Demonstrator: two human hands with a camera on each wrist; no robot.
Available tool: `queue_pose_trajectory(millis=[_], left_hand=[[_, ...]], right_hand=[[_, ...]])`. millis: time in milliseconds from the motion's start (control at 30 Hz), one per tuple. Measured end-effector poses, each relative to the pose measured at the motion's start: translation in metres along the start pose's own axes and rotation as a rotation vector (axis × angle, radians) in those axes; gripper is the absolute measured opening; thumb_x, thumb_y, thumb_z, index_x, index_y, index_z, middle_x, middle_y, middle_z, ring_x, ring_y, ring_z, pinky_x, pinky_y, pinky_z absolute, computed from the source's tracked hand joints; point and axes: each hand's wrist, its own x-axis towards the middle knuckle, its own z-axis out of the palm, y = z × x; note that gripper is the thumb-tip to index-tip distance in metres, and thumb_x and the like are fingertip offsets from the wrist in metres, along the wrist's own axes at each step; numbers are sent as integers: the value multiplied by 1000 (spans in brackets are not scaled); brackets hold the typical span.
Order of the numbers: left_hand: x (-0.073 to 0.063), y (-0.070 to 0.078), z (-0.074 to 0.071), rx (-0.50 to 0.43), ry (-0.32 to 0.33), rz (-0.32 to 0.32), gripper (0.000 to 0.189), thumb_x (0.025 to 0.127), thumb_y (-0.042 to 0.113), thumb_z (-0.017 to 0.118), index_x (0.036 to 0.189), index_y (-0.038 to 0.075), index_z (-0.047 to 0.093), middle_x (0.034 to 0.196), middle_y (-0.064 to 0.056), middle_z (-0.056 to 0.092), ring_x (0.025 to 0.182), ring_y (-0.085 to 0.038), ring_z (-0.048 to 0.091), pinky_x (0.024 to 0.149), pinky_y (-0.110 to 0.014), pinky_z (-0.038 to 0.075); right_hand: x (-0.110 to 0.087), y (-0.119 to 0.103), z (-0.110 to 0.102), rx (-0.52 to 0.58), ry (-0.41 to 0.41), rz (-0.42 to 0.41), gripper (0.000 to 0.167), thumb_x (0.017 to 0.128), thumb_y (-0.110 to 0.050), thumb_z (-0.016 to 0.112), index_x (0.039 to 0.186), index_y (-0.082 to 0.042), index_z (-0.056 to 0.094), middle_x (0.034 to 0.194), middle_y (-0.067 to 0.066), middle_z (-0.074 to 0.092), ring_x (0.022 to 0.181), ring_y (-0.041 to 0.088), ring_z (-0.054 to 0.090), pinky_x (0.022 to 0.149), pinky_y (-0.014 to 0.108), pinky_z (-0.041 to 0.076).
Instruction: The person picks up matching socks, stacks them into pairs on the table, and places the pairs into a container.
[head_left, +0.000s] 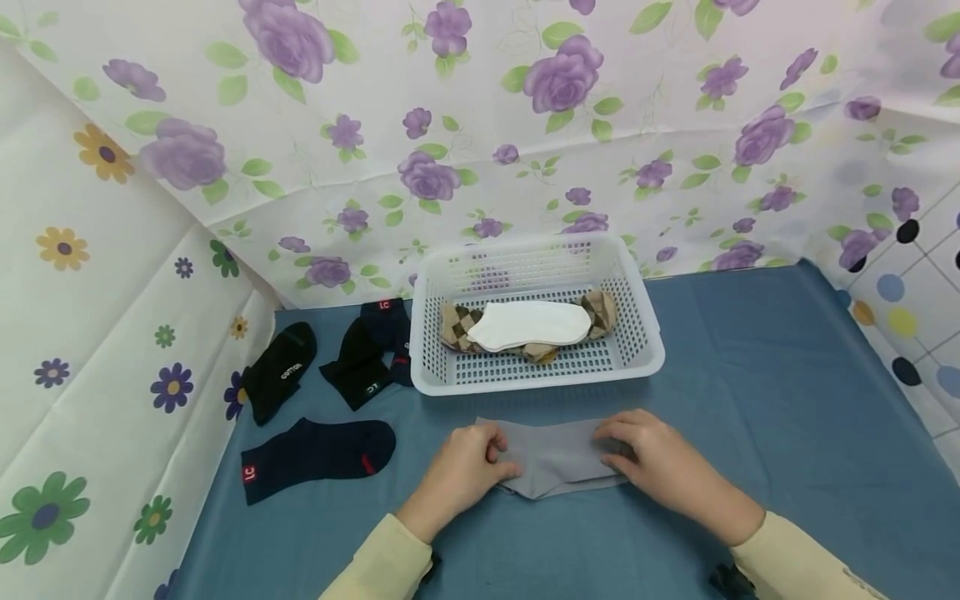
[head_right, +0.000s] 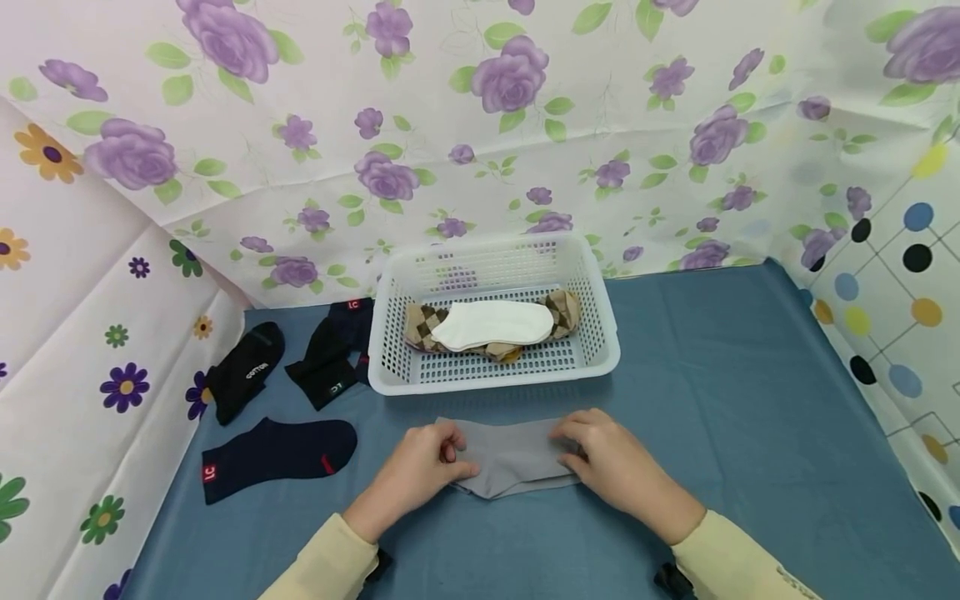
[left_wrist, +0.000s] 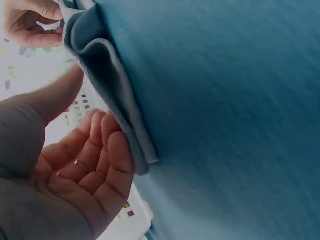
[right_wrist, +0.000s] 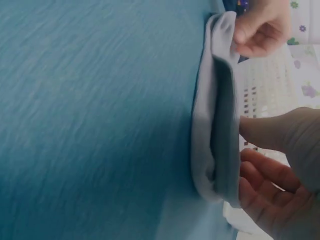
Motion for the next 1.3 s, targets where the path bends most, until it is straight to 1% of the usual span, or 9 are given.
queue_pose_trajectory(millis=[100, 367, 600, 767, 833, 933, 1067, 1167, 1300], left_hand=[[0, -3, 2, 11, -28, -14, 31, 71, 40, 79, 86, 18, 62, 68, 6, 52, 56, -8, 47, 52, -24, 39], [0, -12, 2, 15, -3, -35, 37, 65, 35, 84, 87, 17, 61, 66, 4, 51, 55, -10, 45, 50, -24, 39], [2, -16, 1, -22, -6, -81, 40, 62, 36, 86, 87, 17, 62, 61, 1, 51, 50, -13, 46, 44, -28, 38], [2, -14, -1, 25, 4, -99, 36, 65, 39, 83, 85, 18, 63, 61, 2, 51, 49, -13, 46, 45, -29, 37], [1, -12, -2, 68, 32, -97, 33, 68, 42, 81, 84, 19, 63, 61, 4, 51, 50, -12, 46, 45, -28, 37], [0, -9, -4, 118, 131, -95, 30, 73, 43, 77, 84, 18, 64, 65, 6, 52, 54, -9, 46, 48, -26, 37], [3, -9, -8, 99, 253, -145, 36, 76, 42, 75, 91, 12, 62, 76, 0, 54, 61, -11, 47, 53, -26, 38], [5, -10, -10, 67, 260, -209, 44, 76, 43, 75, 97, 7, 59, 81, -5, 55, 64, -15, 49, 55, -28, 40], [7, -11, -11, 11, 227, -257, 48, 76, 42, 74, 99, 4, 57, 73, -6, 54, 58, -16, 48, 49, -29, 39]], right_hand=[[0, 5, 3, 6, -38, 45, 36, 74, -25, 80, 108, -24, 67, 108, -10, 63, 100, 10, 57, 77, 32, 50], [3, 15, 7, 32, -61, 102, 51, 68, -26, 84, 114, -18, 65, 108, -4, 65, 98, 13, 58, 78, 35, 50], [2, 21, 8, 51, -89, 90, 48, 69, -28, 83, 113, -20, 66, 104, -7, 60, 89, 9, 54, 71, 30, 47], [1, 26, 7, 130, -113, 93, 42, 73, -29, 80, 113, -24, 67, 106, -10, 56, 86, 7, 52, 65, 23, 44], [1, 27, 4, 191, -111, 106, 37, 75, -28, 78, 110, -24, 68, 106, -10, 57, 83, 7, 53, 64, 23, 45], [2, 25, -2, 256, -73, 137, 28, 77, -28, 77, 104, -26, 69, 104, -10, 62, 84, 8, 57, 65, 23, 48], [4, 21, -10, 239, 13, 212, 26, 77, -30, 76, 100, -22, 68, 98, -4, 63, 84, 12, 59, 66, 27, 49], [5, 21, -13, 192, 36, 300, 35, 77, -36, 76, 103, -15, 65, 93, 2, 61, 81, 15, 57, 63, 30, 46], [6, 23, -16, 165, -14, 390, 51, 76, -45, 74, 107, -7, 62, 85, 5, 59, 72, 15, 52, 59, 29, 42]])
